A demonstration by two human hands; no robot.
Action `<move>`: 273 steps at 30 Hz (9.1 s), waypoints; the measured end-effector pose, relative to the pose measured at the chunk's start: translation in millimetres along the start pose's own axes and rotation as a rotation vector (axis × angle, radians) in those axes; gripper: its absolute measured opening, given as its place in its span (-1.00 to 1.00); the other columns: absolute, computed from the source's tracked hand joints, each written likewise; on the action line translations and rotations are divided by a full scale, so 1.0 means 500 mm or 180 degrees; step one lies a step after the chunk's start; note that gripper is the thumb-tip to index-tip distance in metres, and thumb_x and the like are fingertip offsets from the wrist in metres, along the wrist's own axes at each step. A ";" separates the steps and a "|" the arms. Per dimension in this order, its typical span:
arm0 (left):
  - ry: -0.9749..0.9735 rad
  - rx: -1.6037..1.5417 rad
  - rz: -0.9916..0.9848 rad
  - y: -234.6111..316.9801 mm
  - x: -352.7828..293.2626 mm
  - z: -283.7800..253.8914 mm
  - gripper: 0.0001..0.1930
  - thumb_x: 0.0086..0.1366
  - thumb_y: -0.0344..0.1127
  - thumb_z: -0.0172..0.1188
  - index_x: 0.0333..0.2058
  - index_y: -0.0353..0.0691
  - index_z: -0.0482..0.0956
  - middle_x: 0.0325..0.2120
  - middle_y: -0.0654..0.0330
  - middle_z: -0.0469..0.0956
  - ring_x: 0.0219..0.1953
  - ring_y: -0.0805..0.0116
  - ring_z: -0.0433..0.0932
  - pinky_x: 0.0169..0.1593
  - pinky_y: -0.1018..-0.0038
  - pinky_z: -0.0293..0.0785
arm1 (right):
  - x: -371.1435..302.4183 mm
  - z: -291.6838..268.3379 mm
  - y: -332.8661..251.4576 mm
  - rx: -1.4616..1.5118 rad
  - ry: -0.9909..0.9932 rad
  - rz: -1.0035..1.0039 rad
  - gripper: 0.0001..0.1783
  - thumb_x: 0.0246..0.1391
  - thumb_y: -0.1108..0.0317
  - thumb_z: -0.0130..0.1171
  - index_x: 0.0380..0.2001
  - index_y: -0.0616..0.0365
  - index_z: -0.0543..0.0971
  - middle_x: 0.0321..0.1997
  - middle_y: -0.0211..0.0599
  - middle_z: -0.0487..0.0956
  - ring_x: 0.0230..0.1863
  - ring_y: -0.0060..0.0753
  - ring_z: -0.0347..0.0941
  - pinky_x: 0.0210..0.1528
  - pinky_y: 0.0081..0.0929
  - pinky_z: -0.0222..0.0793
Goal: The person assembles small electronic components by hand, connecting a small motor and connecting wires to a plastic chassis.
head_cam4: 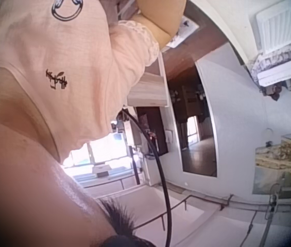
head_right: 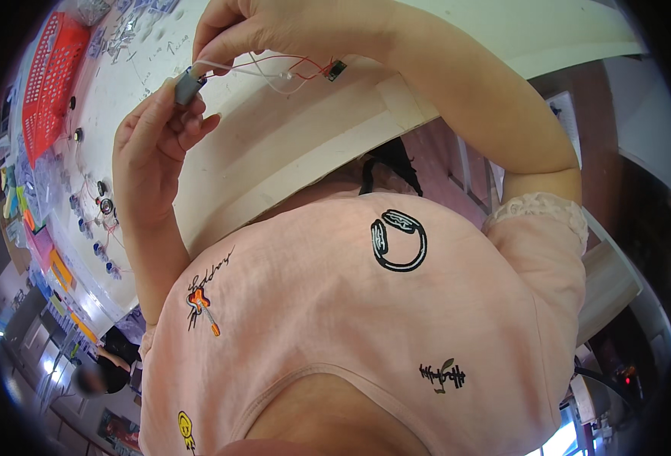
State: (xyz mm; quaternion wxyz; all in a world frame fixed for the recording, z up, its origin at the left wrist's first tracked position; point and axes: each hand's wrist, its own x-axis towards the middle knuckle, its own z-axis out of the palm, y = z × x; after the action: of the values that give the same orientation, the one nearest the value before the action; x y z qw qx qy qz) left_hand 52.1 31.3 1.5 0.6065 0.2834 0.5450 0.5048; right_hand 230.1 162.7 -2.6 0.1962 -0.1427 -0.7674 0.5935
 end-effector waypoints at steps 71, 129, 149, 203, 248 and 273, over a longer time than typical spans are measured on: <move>0.0215 0.0200 0.0596 -0.030 0.011 0.011 -0.71 0.30 -0.29 0.07 -0.17 -0.43 0.54 -0.38 0.13 0.57 -0.40 0.47 0.56 -0.21 0.58 0.54 | 0.007 0.012 -0.008 0.0956 0.0200 0.1472 -0.85 -0.03 0.38 0.26 -0.41 0.25 0.59 -0.55 -0.42 0.53 -0.72 -0.70 0.25 -0.70 -0.73 0.17; -0.0107 0.0844 0.1131 0.013 0.010 0.064 -0.64 0.28 -0.31 0.10 -0.01 -0.38 0.37 -0.36 0.16 0.56 -0.41 0.47 0.54 -0.28 0.59 0.47 | -0.063 -0.004 -0.049 0.0698 0.0371 0.1167 -0.72 0.01 0.22 0.20 -0.26 0.17 0.57 -0.38 -0.45 0.54 -0.39 -0.70 0.37 -0.37 -0.72 0.30; 0.1418 0.5272 0.2786 0.064 0.259 -0.095 -0.54 0.09 -0.07 0.24 -0.08 -0.20 0.52 -0.14 0.06 0.50 -0.05 0.07 0.39 0.06 0.23 0.19 | -0.130 -0.158 -0.043 -0.1296 0.2614 -0.0662 -0.81 0.02 0.42 0.21 -0.25 0.18 0.56 -0.47 -0.48 0.51 -0.66 -0.79 0.18 -0.63 -0.82 0.08; 0.0091 0.5008 0.2367 -0.054 -0.013 0.021 -0.52 0.02 -0.33 0.29 -0.02 0.12 0.52 -0.13 0.30 0.48 -0.12 0.31 0.39 -0.02 0.32 0.11 | -0.075 0.058 0.053 -0.2471 0.0436 -0.0489 -0.72 -0.10 0.17 0.22 -0.30 0.03 0.56 -0.30 -0.39 0.54 -0.19 -0.30 0.45 -0.12 -0.36 0.27; 0.1267 0.5169 0.1369 0.132 0.150 -0.256 -0.64 0.15 -0.23 0.18 -0.04 -0.02 0.52 -0.22 0.24 0.60 -0.15 0.31 0.53 -0.03 0.46 0.34 | -0.134 -0.347 0.082 -0.3310 0.2196 -0.0093 -0.78 0.05 0.35 0.17 -0.21 0.14 0.58 -0.20 -0.32 0.58 -0.16 -0.39 0.48 -0.09 -0.56 0.33; 0.1587 0.4955 0.2007 0.208 0.261 -0.364 -0.59 0.27 -0.20 0.11 0.04 -0.25 0.44 0.00 0.04 0.46 -0.06 0.21 0.51 -0.05 0.48 0.44 | -0.906 -0.034 0.305 -0.1248 0.6449 0.1510 -0.76 0.07 0.28 0.15 -0.22 0.16 0.58 -0.39 -0.42 0.61 -0.33 -0.60 0.46 -0.27 -0.60 0.34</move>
State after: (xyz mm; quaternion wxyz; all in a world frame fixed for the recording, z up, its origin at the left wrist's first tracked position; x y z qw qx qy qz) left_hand -165.4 148.4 0.9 -0.0638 0.6357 0.7478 0.1808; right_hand 635.9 11.6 -206.1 0.5973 -0.7465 -0.2803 0.0863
